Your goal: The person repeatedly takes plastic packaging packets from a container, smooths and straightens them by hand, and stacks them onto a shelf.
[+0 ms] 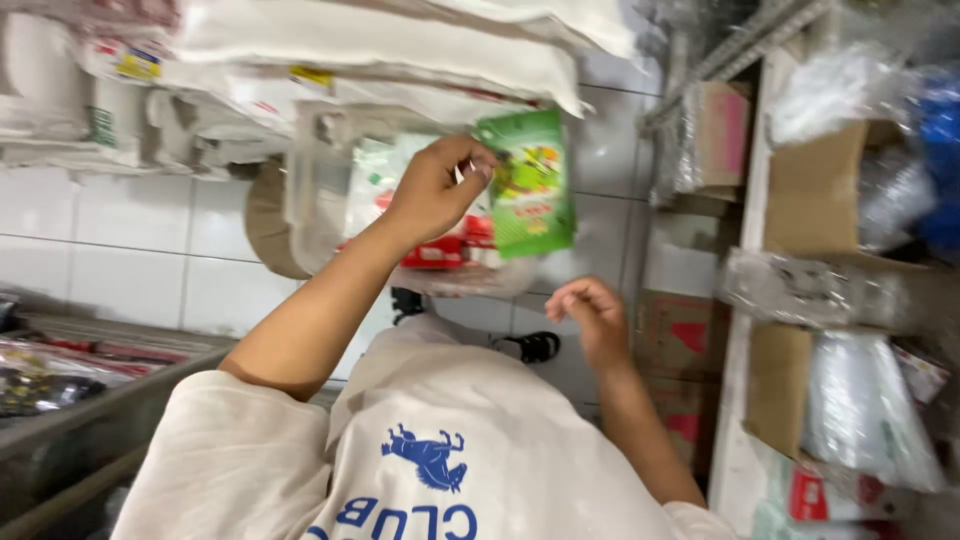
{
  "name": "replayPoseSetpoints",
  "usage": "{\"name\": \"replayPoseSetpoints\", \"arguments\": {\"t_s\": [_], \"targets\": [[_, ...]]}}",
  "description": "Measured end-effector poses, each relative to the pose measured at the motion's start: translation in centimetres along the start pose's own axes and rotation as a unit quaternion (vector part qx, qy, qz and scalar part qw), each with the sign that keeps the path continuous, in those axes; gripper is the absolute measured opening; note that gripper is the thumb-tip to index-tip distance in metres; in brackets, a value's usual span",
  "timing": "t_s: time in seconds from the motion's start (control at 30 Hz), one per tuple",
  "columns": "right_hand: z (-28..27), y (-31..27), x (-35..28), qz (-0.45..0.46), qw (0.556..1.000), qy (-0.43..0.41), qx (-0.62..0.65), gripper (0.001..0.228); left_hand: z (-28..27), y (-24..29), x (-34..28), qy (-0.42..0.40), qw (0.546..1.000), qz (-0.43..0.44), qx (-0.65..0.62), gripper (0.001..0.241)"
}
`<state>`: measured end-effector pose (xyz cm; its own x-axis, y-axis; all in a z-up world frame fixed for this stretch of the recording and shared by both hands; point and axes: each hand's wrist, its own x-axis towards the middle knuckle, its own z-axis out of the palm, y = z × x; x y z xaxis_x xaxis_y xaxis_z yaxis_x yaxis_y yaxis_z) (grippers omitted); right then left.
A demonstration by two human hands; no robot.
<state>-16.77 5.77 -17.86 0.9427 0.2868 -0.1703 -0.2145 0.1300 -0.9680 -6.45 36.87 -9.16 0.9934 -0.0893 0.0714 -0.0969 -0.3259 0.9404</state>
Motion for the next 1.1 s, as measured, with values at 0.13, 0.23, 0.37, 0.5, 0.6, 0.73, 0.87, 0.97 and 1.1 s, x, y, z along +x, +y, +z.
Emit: {"name": "replayPoseSetpoints", "arguments": {"t_s": [0.13, 0.23, 0.37, 0.5, 0.6, 0.73, 0.87, 0.97, 1.1], "targets": [[5.9, 9.6, 2.3, 0.079, 0.985, -0.036, -0.147, 0.015, -4.0, -9.9, 2.8, -0.084, 0.982, 0.024, 0.165, 0.018], [8.8, 16.2, 5.6, 0.103, 0.957, -0.021, -0.269, 0.024, -4.3, -18.5, 5.2, -0.207, 0.938, -0.055, 0.272, 0.021], [11.7, 21.2, 9.0, 0.107, 0.931, 0.017, -0.350, 0.038, -2.0, -26.9, 6.9, -0.304, 0.852, -0.091, 0.417, 0.042], [14.0, 22.0, 12.5, 0.254, 0.867, 0.016, -0.428, 0.055, 0.2, -31.6, 8.6, -0.272, 0.811, -0.111, 0.505, 0.073], [15.1, 22.1, 14.3, 0.353, 0.806, 0.007, -0.475, 0.060, -0.2, -31.9, 9.2, -0.235, 0.812, -0.051, 0.532, 0.100], [15.7, 22.7, 15.1, 0.382, 0.755, 0.001, -0.533, 0.063, -2.4, -29.8, 9.4, -0.326, 0.764, -0.141, 0.539, 0.089], [14.8, 22.4, 15.6, 0.422, 0.762, 0.036, -0.489, 0.071, -4.3, -31.3, 8.1, -0.273, 0.825, -0.159, 0.469, 0.070], [14.1, 22.4, 15.7, 0.340, 0.869, 0.107, -0.342, 0.074, -6.6, -34.4, 6.6, -0.203, 0.910, -0.162, 0.324, 0.054], [14.6, 22.5, 14.4, 0.222, 0.931, 0.107, -0.268, 0.056, -10.3, -33.2, 4.3, -0.182, 0.956, -0.144, 0.180, 0.045]]}}
